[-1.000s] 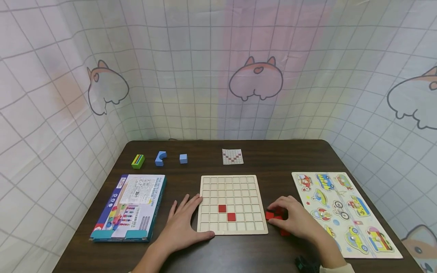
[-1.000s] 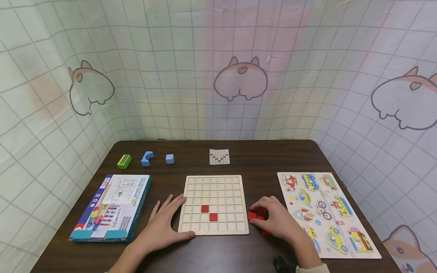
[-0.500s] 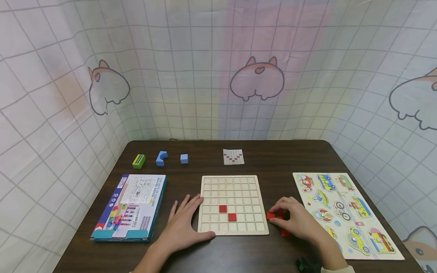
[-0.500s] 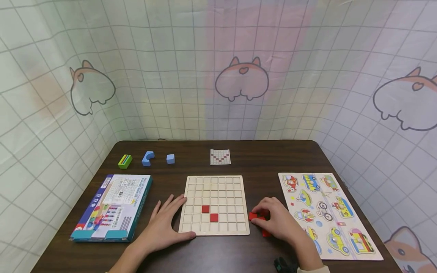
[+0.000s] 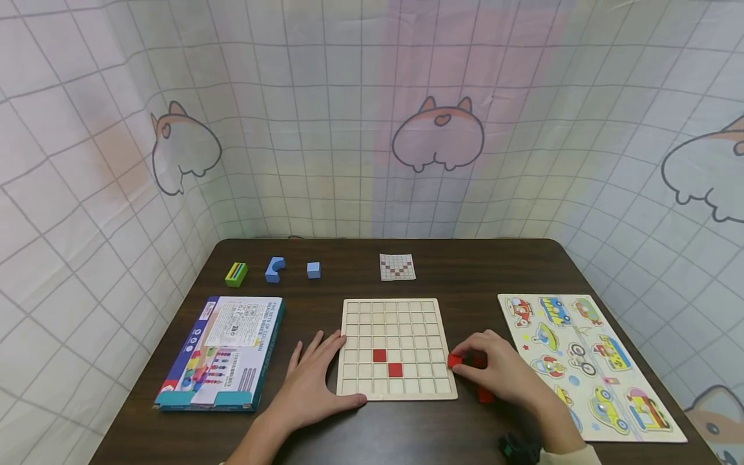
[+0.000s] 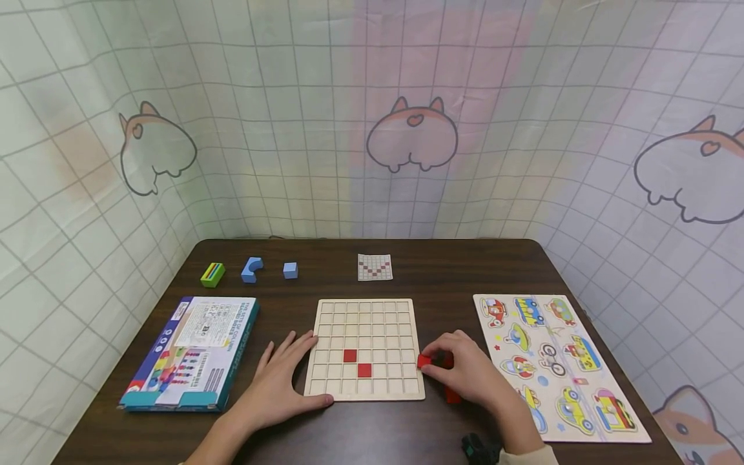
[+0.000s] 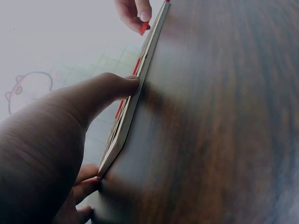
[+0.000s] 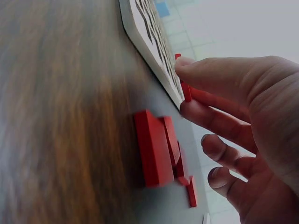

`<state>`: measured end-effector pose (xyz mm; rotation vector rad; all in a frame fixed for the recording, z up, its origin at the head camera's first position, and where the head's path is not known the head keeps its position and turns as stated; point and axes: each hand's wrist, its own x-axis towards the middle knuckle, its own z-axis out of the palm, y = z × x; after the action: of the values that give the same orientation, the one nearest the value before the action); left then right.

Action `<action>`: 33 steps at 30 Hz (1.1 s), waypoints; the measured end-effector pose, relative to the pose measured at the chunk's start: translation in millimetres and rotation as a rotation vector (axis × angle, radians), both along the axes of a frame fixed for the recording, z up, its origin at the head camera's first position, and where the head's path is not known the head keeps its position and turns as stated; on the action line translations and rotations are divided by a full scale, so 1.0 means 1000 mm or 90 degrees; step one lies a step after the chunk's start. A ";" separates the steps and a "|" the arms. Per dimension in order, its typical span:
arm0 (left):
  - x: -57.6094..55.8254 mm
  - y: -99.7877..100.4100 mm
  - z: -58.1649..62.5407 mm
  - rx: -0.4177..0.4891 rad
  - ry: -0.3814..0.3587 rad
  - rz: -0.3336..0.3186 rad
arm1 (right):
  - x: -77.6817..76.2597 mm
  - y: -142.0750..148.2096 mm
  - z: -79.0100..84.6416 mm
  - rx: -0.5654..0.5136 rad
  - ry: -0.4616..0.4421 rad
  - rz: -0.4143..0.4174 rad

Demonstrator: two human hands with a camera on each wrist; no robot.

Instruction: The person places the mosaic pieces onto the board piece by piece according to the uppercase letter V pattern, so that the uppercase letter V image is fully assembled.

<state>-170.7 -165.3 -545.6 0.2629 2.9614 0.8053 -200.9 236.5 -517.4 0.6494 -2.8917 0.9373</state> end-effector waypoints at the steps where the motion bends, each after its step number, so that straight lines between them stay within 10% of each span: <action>1: 0.000 0.000 0.000 0.001 -0.001 0.000 | -0.001 -0.002 0.001 0.002 0.000 0.000; 33: 0.000 -0.001 -0.001 0.012 0.003 -0.004 | -0.018 -0.058 0.006 -0.064 0.012 0.075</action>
<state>-170.6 -165.9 -546.6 0.2762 2.9574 0.8327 -219.1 178.4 -511.3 0.8226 -2.7954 1.0750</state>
